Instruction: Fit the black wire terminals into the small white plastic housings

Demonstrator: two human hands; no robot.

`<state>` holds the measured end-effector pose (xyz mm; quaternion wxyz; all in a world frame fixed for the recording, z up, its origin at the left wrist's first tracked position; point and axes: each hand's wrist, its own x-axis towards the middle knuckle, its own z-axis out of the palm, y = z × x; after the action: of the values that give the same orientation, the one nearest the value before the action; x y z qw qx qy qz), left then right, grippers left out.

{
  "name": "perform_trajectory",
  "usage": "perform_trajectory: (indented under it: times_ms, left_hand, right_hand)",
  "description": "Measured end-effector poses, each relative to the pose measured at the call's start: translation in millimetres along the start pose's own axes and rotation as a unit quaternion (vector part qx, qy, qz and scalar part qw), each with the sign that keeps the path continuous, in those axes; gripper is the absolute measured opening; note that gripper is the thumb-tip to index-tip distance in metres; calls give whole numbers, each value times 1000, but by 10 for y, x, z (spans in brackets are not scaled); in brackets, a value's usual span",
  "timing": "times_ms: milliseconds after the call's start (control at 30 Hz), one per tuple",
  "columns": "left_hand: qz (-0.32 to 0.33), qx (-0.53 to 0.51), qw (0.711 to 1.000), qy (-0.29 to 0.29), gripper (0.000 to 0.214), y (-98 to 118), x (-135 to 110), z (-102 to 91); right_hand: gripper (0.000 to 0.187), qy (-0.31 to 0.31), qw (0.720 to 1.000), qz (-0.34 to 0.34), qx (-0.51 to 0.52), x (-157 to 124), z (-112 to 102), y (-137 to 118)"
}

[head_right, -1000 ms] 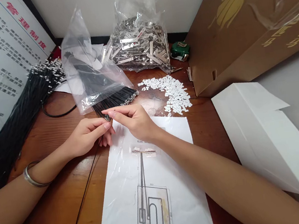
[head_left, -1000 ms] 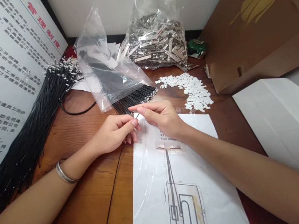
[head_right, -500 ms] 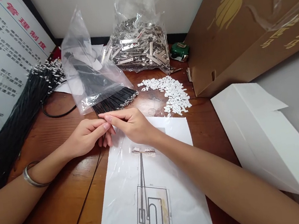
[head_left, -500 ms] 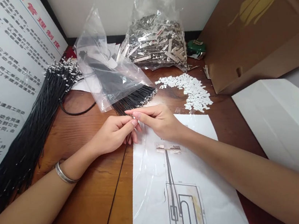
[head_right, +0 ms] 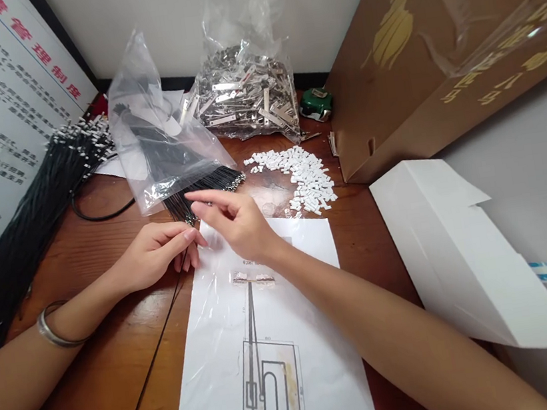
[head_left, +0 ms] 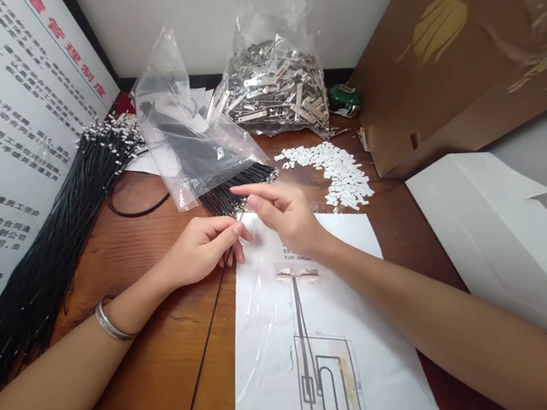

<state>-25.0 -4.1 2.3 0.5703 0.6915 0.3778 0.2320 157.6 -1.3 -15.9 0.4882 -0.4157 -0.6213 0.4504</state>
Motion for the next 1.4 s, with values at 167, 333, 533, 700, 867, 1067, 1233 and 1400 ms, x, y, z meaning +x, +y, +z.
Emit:
perform_trajectory:
  times_ms: [167,333,533,700,867,1067,1233,1400]
  left_hand:
    - [1,2,1000,-3,33,-41,1,-5]
    - [-5,-25,1000,4,30,-73,7,6]
    - [-6,-23,1000,-6,27,-74,-2,4]
    - [-6,-15,1000,-8,25,-62,-4,2]
    - [-4,-8,1000,-9,24,-56,-1,2]
    - [-10,6,1000,-10,27,-59,-5,1]
    - [-1,10,1000,-12,26,-58,-5,3]
    - [3,17,1000,-12,27,-63,-3,1]
  right_hand:
    - [14,206,965,-4,-160,231,-341,-77]
    - [18,175,888,46,-423,372,-662,-4]
    - [32,127,827,86,-541,318,-657,191]
    - [38,120,837,14,-534,337,-659,225]
    - [43,73,856,11,-512,588,-765,275]
    - [35,-35,842,-29,-537,741,-790,418]
    - [33,-16,823,-61,-564,512,-839,452]
    - [31,-7,824,-70,-562,288,-930,431]
